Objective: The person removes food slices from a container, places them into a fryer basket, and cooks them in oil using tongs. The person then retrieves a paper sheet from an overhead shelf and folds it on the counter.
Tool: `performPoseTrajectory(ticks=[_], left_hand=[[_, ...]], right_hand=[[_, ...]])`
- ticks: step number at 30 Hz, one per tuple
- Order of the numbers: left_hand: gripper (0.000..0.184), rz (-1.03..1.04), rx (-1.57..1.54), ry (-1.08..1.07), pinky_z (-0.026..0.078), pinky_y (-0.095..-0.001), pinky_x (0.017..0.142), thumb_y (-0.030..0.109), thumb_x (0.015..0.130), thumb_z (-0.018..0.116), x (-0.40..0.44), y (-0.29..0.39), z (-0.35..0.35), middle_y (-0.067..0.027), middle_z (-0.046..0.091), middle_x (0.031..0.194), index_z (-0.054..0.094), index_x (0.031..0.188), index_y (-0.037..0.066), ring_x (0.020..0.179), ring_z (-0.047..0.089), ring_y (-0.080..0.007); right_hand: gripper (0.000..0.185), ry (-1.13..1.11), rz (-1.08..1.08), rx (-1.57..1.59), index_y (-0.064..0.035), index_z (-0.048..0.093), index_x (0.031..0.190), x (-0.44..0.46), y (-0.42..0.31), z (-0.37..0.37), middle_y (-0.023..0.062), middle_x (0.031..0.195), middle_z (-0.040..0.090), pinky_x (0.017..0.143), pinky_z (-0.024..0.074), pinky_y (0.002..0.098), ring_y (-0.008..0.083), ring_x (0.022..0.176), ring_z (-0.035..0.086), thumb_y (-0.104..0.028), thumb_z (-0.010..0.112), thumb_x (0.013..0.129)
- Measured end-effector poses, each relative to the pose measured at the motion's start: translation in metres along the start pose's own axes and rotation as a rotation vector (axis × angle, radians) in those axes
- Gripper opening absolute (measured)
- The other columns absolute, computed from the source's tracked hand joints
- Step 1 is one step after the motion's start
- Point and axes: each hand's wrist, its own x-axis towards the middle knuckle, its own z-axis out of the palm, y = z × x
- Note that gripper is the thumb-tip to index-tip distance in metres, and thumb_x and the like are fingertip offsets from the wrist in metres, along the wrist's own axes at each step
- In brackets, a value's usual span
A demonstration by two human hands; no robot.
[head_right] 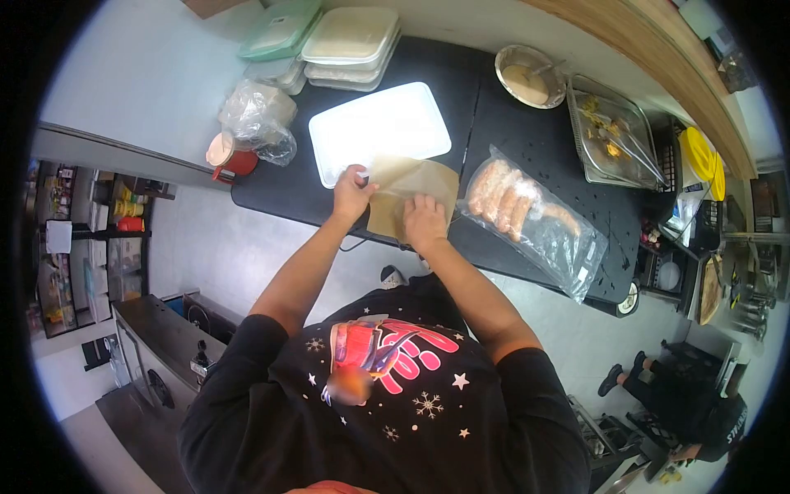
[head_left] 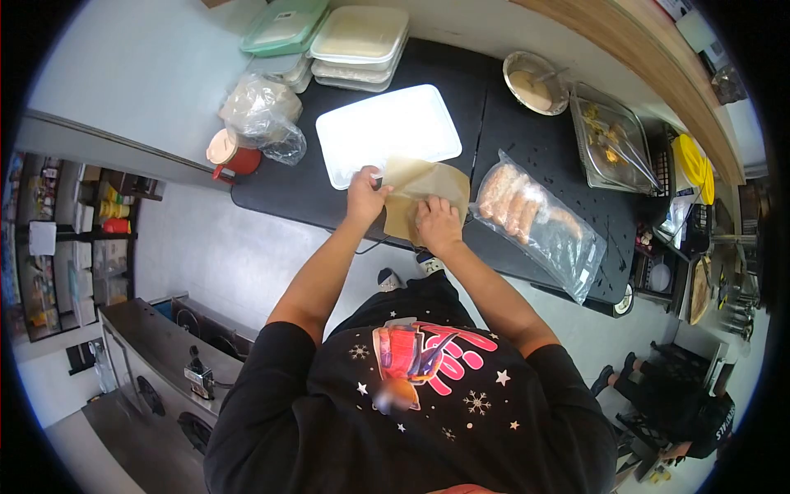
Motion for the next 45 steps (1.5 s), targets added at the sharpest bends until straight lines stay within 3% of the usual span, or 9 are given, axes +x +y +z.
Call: performPoseTrajectory(ticks=[1,4,7,18,30,34,37,40,45], left_hand=[[0.013,0.075,0.105,0.14,0.048,-0.0345,0.072,0.002,0.072,0.065,-0.004,0.012,-0.004,-0.0073,0.063,0.078,0.062,0.085,0.005,0.076,0.061,-0.0223],[0.027,0.596,0.107,-0.184,0.047,-0.0413,0.078,0.001,0.069,0.064,0.002,0.013,-0.004,-0.0113,0.062,0.096,0.061,0.095,0.006,0.092,0.058,-0.0291],[0.026,0.612,0.439,-0.772,0.049,-0.0406,0.075,0.008,0.077,0.059,0.007,0.03,0.012,-0.0136,0.053,0.109,0.058,0.103,0.008,0.101,0.054,-0.0292],[0.034,0.417,0.739,-0.7,0.051,-0.0386,0.08,0.011,0.083,0.051,-0.024,0.055,0.026,-0.0139,0.046,0.121,0.049,0.116,0.002,0.103,0.054,-0.0322],[0.052,0.416,0.69,-0.703,0.047,-0.0392,0.089,0.011,0.08,0.054,-0.035,0.031,0.043,-0.0145,0.03,0.14,0.039,0.129,-0.002,0.114,0.044,-0.0339],[0.051,0.358,0.815,-0.758,0.046,-0.0388,0.091,0.013,0.084,0.05,-0.035,0.048,0.037,-0.0123,0.025,0.145,0.038,0.132,-0.001,0.114,0.043,-0.0342],[0.078,0.3,0.832,-0.773,0.047,-0.0376,0.09,0.017,0.073,0.07,-0.034,0.054,0.039,-0.0129,0.017,0.148,0.028,0.137,-0.002,0.115,0.042,-0.0369],[0.052,0.31,0.804,-0.731,0.044,-0.0379,0.092,0.013,0.084,0.049,-0.036,0.05,0.041,-0.0108,0.024,0.146,0.037,0.134,0.0,0.113,0.044,-0.0337],[0.055,0.345,0.808,-0.756,0.045,-0.037,0.09,0.014,0.082,0.053,-0.035,0.047,0.041,-0.0118,0.029,0.144,0.037,0.132,0.0,0.109,0.046,-0.0338]], right_hand=[[0.051,-0.024,0.008,0.014,-0.0074,0.052,0.12,0.0,0.0,-0.002,0.009,0.117,0.047,0.086,0.0381,0.0386,0.0263,0.109,0.044,-0.025,0.065,0.074],[0.053,-0.088,0.024,0.031,-0.0069,0.05,0.123,0.004,0.003,-0.004,0.0094,0.12,0.046,0.088,0.0379,0.0389,0.026,0.111,0.043,-0.027,0.064,0.076],[0.06,-0.17,0.021,0.001,-0.0057,0.047,0.126,0.006,0.008,0.001,0.0099,0.126,0.043,0.091,0.0375,0.0395,0.0257,0.114,0.041,-0.032,0.066,0.075],[0.1,-0.46,0.254,-0.041,-0.0002,0.02,0.141,0.007,0.018,-0.031,0.0121,0.149,0.015,0.103,0.0329,0.0383,0.0266,0.132,0.028,-0.045,0.074,0.068],[0.057,-0.202,0.019,0.226,-0.0005,0.034,0.135,0.02,0.032,0.006,0.0136,0.145,0.027,0.096,0.0387,0.0383,0.03,0.119,0.041,-0.011,0.049,0.081],[0.057,-0.178,0.134,0.151,0.0,0.033,0.136,0.02,0.029,-0.009,0.013,0.146,0.023,0.096,0.0389,0.0378,0.0297,0.119,0.04,-0.011,0.046,0.082],[0.057,-0.229,0.178,0.029,0.0004,0.032,0.136,0.014,0.019,-0.013,0.0125,0.148,0.019,0.096,0.0375,0.0392,0.0281,0.121,0.039,-0.014,0.046,0.083],[0.057,-0.193,0.18,-0.091,-0.0005,0.032,0.136,0.004,0.018,-0.003,0.0131,0.147,0.02,0.096,0.0362,0.0415,0.0265,0.121,0.038,-0.018,0.046,0.084],[0.049,-0.278,0.166,-0.113,-0.008,0.043,0.129,0.005,0.016,-0.008,0.0138,0.134,0.038,0.096,0.0354,0.0434,0.0275,0.119,0.039,-0.023,0.05,0.083]])
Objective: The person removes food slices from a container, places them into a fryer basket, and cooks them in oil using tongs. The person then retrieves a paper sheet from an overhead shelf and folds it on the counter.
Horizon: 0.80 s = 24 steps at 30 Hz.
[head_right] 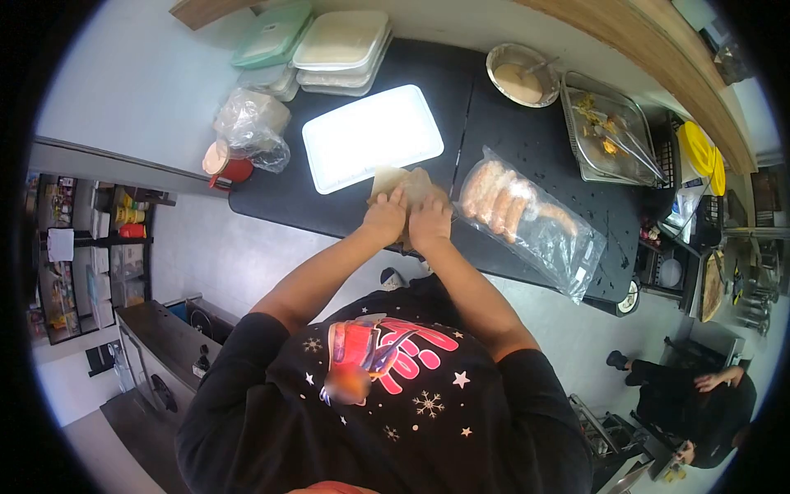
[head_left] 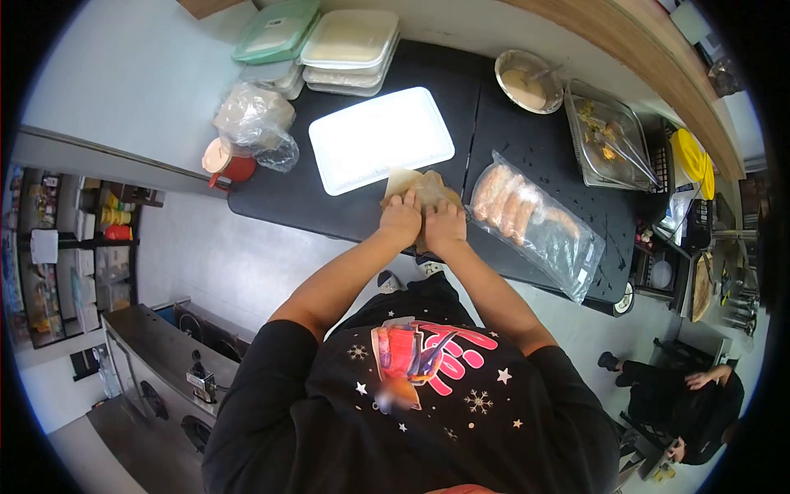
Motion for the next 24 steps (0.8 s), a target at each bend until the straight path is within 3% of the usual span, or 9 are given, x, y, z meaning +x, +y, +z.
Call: performPoseTrajectory(ticks=[3,7,9,12,16,22,24], left_hand=[[0.066,0.042,0.021,-0.001,0.047,-0.0376,0.089,0.019,0.073,0.067,-0.004,-0.003,-0.007,-0.0128,0.029,0.143,0.038,0.131,0.001,0.11,0.046,-0.0341],[0.09,0.065,-0.014,-0.041,0.048,-0.0387,0.089,0.026,0.058,0.082,-0.005,-0.005,-0.017,-0.0132,0.028,0.143,0.037,0.131,0.001,0.114,0.044,-0.0354],[0.092,0.054,0.0,-0.062,0.047,-0.0386,0.09,0.028,0.058,0.083,-0.007,-0.001,-0.021,-0.0125,0.028,0.143,0.035,0.132,0.002,0.116,0.043,-0.0354],[0.094,0.046,0.006,-0.09,0.047,-0.0388,0.091,0.029,0.059,0.083,-0.005,0.002,-0.024,-0.0116,0.027,0.144,0.033,0.133,0.003,0.116,0.043,-0.0348],[0.095,0.045,0.01,-0.09,0.048,-0.0389,0.09,0.033,0.057,0.083,-0.007,0.003,-0.027,-0.0115,0.028,0.142,0.034,0.133,0.005,0.115,0.045,-0.0334],[0.054,0.126,-0.211,-0.023,0.049,-0.0399,0.085,0.018,0.072,0.068,-0.004,-0.015,-0.035,-0.017,0.048,0.118,0.049,0.121,0.007,0.108,0.048,-0.0355],[0.046,0.062,-0.15,0.253,0.048,-0.0414,0.084,0.011,0.073,0.063,0.001,-0.025,-0.035,-0.0185,0.051,0.111,0.052,0.118,0.006,0.105,0.049,-0.036]], right_hand=[[0.048,0.21,0.015,0.123,-0.0105,0.05,0.122,0.0,0.012,-0.033,0.0137,0.125,0.045,0.096,0.0355,0.0437,0.0299,0.12,0.04,-0.023,0.061,0.077],[0.048,0.415,0.239,0.485,-0.0065,0.054,0.116,0.005,0.04,-0.052,0.0166,0.115,0.05,0.09,0.0403,0.0408,0.0322,0.11,0.047,-0.023,0.066,0.073],[0.056,0.408,0.312,0.65,-0.0052,0.054,0.115,0.015,0.059,-0.029,0.0171,0.106,0.054,0.084,0.0444,0.0398,0.0314,0.099,0.053,-0.023,0.074,0.066],[0.048,0.405,0.232,0.762,-0.0028,0.057,0.108,0.02,0.078,-0.011,0.0171,0.095,0.058,0.078,0.0476,0.0376,0.0306,0.086,0.058,-0.022,0.074,0.067],[0.041,0.438,0.215,0.742,-0.0015,0.059,0.102,0.005,0.079,-0.023,0.0165,0.091,0.06,0.074,0.0486,0.0364,0.0287,0.082,0.059,-0.02,0.072,0.068],[0.036,0.396,0.212,0.731,-0.0017,0.058,0.099,-0.008,0.09,-0.019,0.0161,0.085,0.064,0.071,0.0491,0.0368,0.0298,0.079,0.062,-0.02,0.07,0.071],[0.032,0.351,0.258,0.761,-0.0015,0.06,0.094,-0.014,0.093,-0.021,0.0164,0.081,0.065,0.07,0.0493,0.0375,0.0306,0.077,0.063,-0.023,0.069,0.072]])
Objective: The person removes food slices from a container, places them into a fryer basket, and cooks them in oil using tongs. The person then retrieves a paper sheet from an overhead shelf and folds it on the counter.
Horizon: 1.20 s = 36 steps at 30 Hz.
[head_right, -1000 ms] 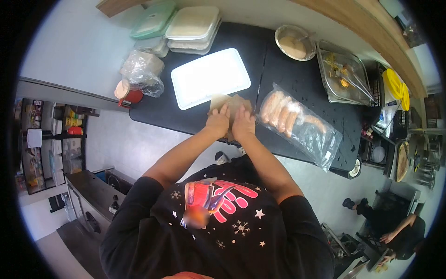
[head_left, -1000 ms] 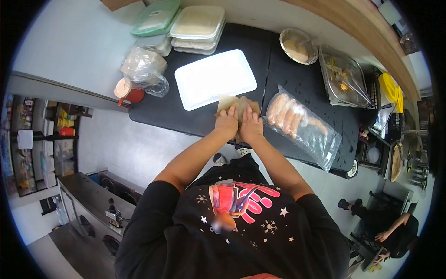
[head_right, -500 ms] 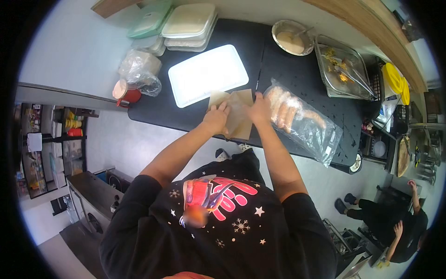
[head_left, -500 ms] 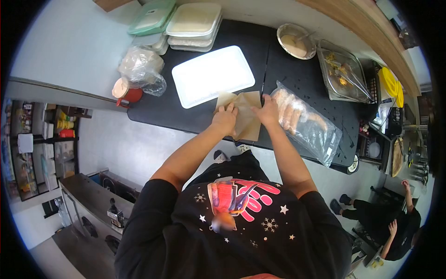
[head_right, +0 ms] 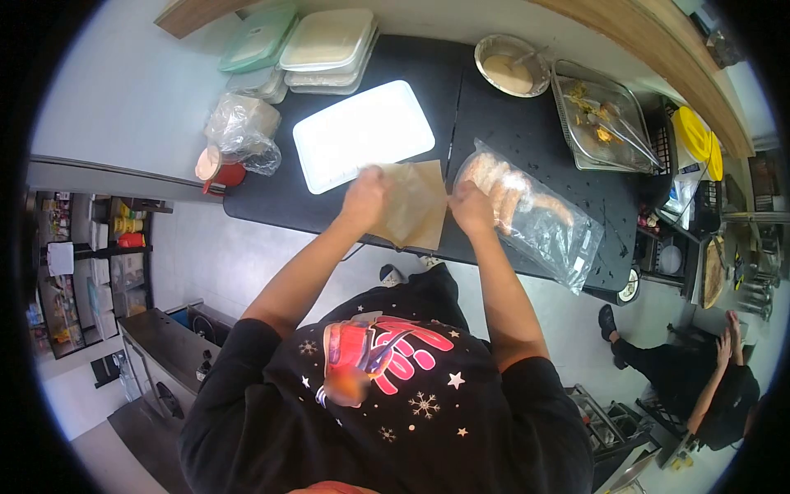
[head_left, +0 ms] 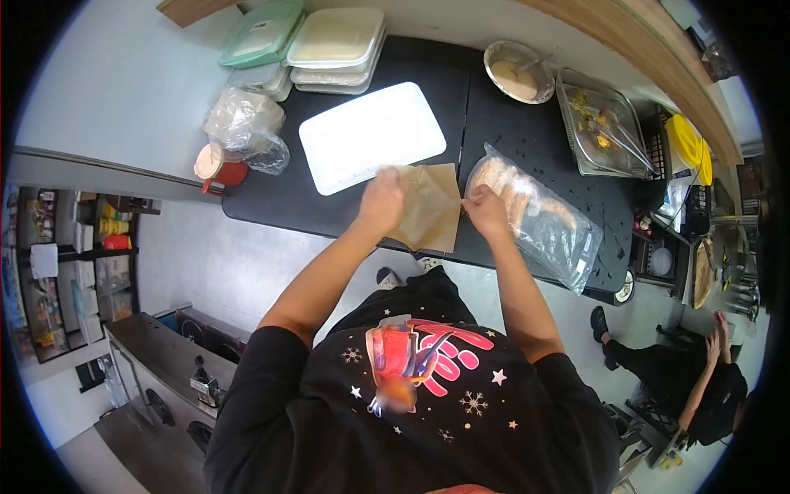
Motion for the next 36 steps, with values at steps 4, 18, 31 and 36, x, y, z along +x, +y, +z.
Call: performPoseTrajectory(ticks=[4,18,31,36], left_hand=[[0.045,-0.147,-0.158,0.377,0.045,-0.0434,0.084,0.009,0.074,0.062,0.01,-0.02,0.0,-0.0205,0.053,0.107,0.051,0.118,0.006,0.1,0.051,-0.0366],[0.044,-0.349,-0.92,0.193,0.052,-0.0337,0.065,-0.004,0.075,0.053,0.004,-0.007,-0.049,-0.017,0.06,0.085,0.048,0.118,0.005,0.065,0.062,-0.0229],[0.056,-0.536,-0.648,0.188,0.05,-0.0333,0.074,0.01,0.068,0.072,-0.025,-0.06,0.008,-0.0139,0.067,0.079,0.048,0.119,0.005,0.079,0.066,-0.0244],[0.057,-0.573,-0.73,0.16,0.05,-0.0338,0.075,0.01,0.068,0.073,-0.026,-0.062,0.016,-0.014,0.067,0.079,0.048,0.119,0.004,0.078,0.066,-0.0243]], right_hand=[[0.028,-0.226,0.081,-0.075,-0.0019,0.061,0.083,-0.001,0.004,0.001,0.0165,0.075,0.064,0.069,0.049,0.0389,0.0307,0.075,0.063,-0.028,0.068,0.074],[0.017,-0.18,0.125,0.425,-0.0018,0.054,0.084,-0.011,0.02,0.027,0.0087,0.066,0.06,0.049,0.0464,0.0268,0.0135,0.058,0.059,0.002,0.063,0.069],[0.022,0.015,-0.098,-0.045,-0.0045,0.056,0.093,0.022,0.002,0.019,0.013,0.077,0.063,0.07,0.0493,0.0387,0.0302,0.076,0.062,-0.003,0.06,0.071],[0.025,0.18,-0.387,-0.194,-0.0049,0.058,0.093,0.013,-0.011,0.014,0.0144,0.094,0.059,0.083,0.045,0.0398,0.0322,0.094,0.054,-0.005,0.063,0.069]])
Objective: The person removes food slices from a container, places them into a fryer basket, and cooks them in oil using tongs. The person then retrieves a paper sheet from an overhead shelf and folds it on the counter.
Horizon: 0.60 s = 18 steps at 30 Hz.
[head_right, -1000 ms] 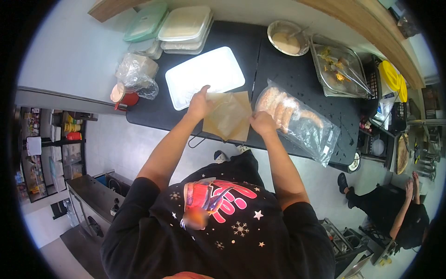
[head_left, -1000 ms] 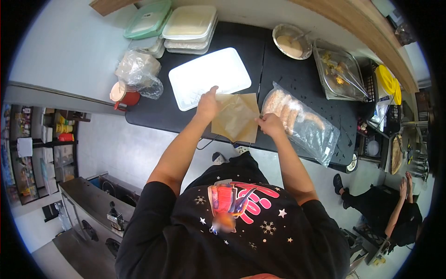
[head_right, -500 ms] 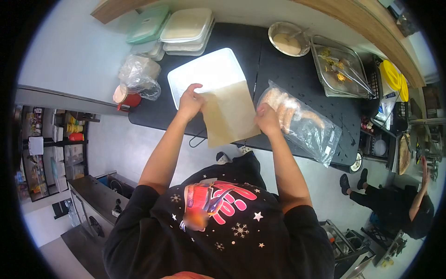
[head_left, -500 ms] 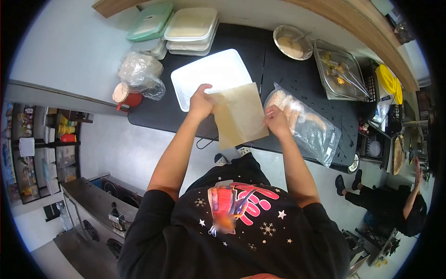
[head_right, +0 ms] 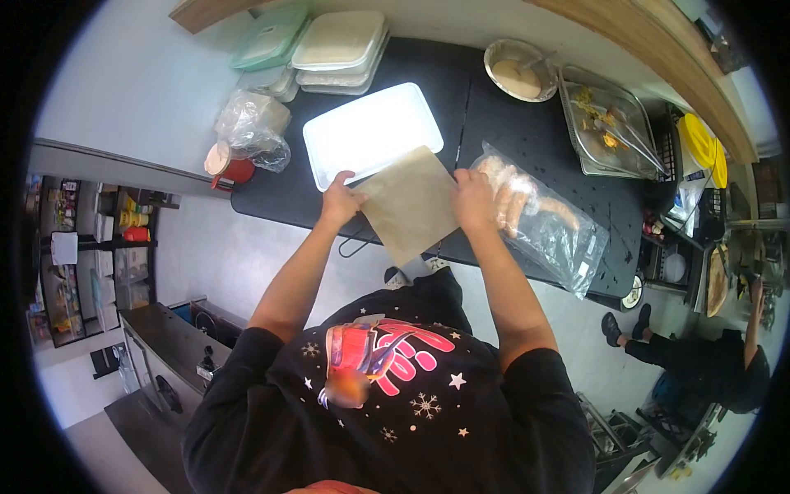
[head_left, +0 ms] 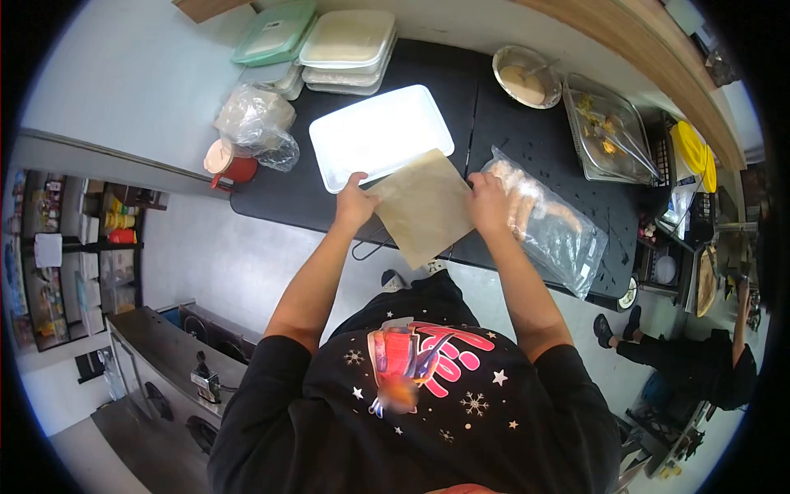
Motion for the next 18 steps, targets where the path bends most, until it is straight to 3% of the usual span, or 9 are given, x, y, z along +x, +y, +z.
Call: performPoseTrajectory(ticks=[4,7,10,13,16,18], left_hand=[[0.058,0.016,0.102,0.016,0.049,-0.0356,0.079,0.014,0.067,0.075,-0.011,0.014,-0.006,-0.0152,0.065,0.085,0.05,0.119,0.004,0.084,0.063,-0.0264],[0.057,0.446,0.619,0.362,0.047,-0.0379,0.082,0.017,0.066,0.075,-0.036,0.039,-0.006,-0.0158,0.059,0.095,0.051,0.116,0.005,0.094,0.056,-0.029],[0.059,0.631,0.646,-0.095,0.044,-0.0399,0.089,0.017,0.064,0.076,-0.03,0.042,0.023,-0.0167,0.047,0.111,0.05,0.115,0.005,0.109,0.046,-0.0326],[0.059,0.651,0.717,-0.242,0.043,-0.0398,0.091,0.021,0.066,0.076,-0.036,0.041,0.053,-0.0169,0.045,0.114,0.049,0.115,0.003,0.11,0.044,-0.0346],[0.058,0.556,0.81,-0.164,0.047,-0.0383,0.087,0.026,0.066,0.076,-0.033,0.032,0.064,-0.0172,0.046,0.112,0.052,0.112,0.001,0.105,0.049,-0.0334],[0.065,0.487,0.859,-0.192,0.044,-0.0402,0.091,0.029,0.067,0.077,-0.031,0.032,0.068,-0.021,0.044,0.116,0.047,0.116,-0.003,0.109,0.046,-0.0375]], right_hand=[[0.032,-0.09,-0.235,0.042,-0.0055,0.059,0.099,-0.01,-0.02,0.014,0.0141,0.1,0.055,0.088,0.0421,0.041,0.0328,0.1,0.05,-0.008,0.066,0.068],[0.038,-0.144,-0.248,0.06,-0.0061,0.059,0.104,-0.012,-0.027,0.018,0.0133,0.1,0.054,0.089,0.0412,0.0407,0.0324,0.101,0.049,-0.009,0.067,0.067],[0.042,-0.195,-0.222,0.057,-0.0067,0.058,0.107,-0.013,-0.029,0.024,0.0126,0.103,0.053,0.091,0.0402,0.0391,0.0318,0.103,0.048,-0.011,0.069,0.067],[0.046,-0.333,-0.223,0.003,-0.0073,0.057,0.111,-0.006,-0.028,0.035,0.0124,0.106,0.052,0.092,0.0396,0.0377,0.0315,0.105,0.047,-0.011,0.07,0.067],[0.051,-0.379,-0.244,-0.003,-0.0069,0.054,0.115,-0.007,-0.026,0.05,0.0126,0.109,0.051,0.092,0.04,0.0376,0.0315,0.105,0.047,-0.011,0.07,0.067],[0.051,-0.383,-0.257,-0.001,-0.0063,0.052,0.118,-0.009,-0.025,0.056,0.0126,0.112,0.05,0.092,0.0402,0.0377,0.0311,0.107,0.046,-0.012,0.068,0.07]])
